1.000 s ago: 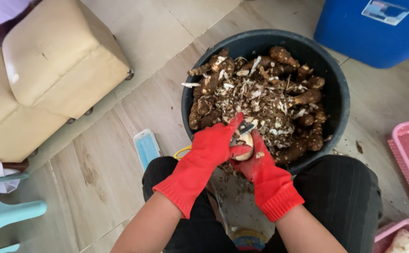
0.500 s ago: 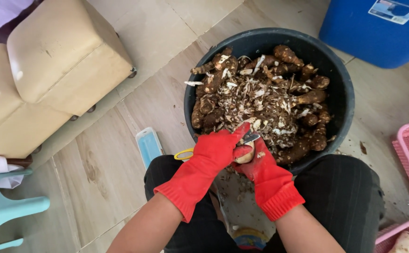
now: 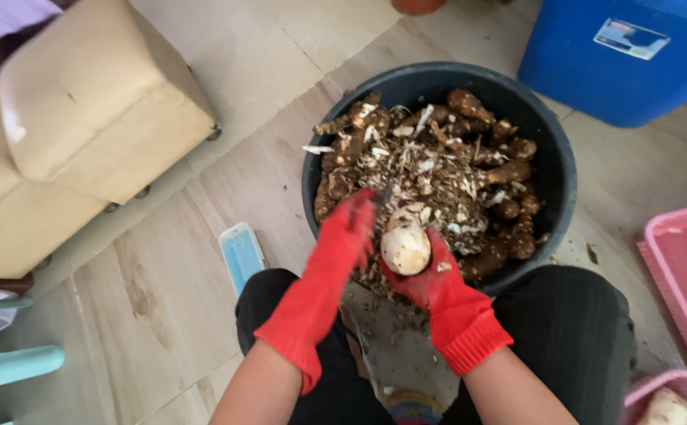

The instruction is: The person sits on the floor and uses a peeler to remove the skin from yams. They hold the yam in one hand and the peeler in the other, scraping off the outer layer into a large black bowl filled with yams and peels.

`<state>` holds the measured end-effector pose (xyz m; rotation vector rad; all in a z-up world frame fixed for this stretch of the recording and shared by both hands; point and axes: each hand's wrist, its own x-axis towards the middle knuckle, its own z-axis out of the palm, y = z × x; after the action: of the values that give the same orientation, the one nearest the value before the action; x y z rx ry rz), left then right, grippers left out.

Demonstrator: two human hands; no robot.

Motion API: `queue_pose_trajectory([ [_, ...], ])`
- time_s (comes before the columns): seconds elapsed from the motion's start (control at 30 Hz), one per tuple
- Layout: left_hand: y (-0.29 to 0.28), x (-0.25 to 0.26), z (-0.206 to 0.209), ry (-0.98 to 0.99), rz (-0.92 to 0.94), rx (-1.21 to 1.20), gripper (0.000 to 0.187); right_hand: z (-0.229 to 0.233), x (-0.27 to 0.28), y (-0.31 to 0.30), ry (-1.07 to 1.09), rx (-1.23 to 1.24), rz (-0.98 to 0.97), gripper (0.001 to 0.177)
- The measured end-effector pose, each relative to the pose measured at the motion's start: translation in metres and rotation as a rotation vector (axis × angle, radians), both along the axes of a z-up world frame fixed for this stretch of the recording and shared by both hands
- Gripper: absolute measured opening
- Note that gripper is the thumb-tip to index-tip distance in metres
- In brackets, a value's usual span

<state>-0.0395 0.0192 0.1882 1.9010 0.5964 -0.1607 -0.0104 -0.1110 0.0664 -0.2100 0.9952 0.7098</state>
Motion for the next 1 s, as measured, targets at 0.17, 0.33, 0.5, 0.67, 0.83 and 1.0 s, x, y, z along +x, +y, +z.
queue_pose_trajectory([
  [0.17,0.020,0.031,-0.061,0.120,0.119,-0.269,0.071,0.011,-0.003,-0.006,-0.075,0.115,0.055,0.056],
  [0.33,0.040,0.056,-0.151,0.142,0.086,-0.433,0.090,-0.042,-0.018,-0.013,-0.213,-0.079,0.296,0.051],
  [0.5,0.029,0.048,-0.151,0.081,0.243,-0.291,0.058,0.002,-0.033,-0.030,-0.404,-0.097,0.202,0.053],
  [0.67,0.045,0.076,-0.214,0.013,0.203,-0.412,0.089,0.034,-0.032,-0.036,-0.399,-0.088,0.175,0.039],
  [0.83,-0.006,0.026,-0.036,-0.012,0.208,-0.789,0.085,0.065,-0.037,-0.064,-0.419,-0.116,0.212,0.044],
  [1.0,-0.013,0.025,-0.024,-0.161,0.408,-1.065,0.041,0.097,-0.026,-0.087,-0.453,-0.133,0.244,0.051],
])
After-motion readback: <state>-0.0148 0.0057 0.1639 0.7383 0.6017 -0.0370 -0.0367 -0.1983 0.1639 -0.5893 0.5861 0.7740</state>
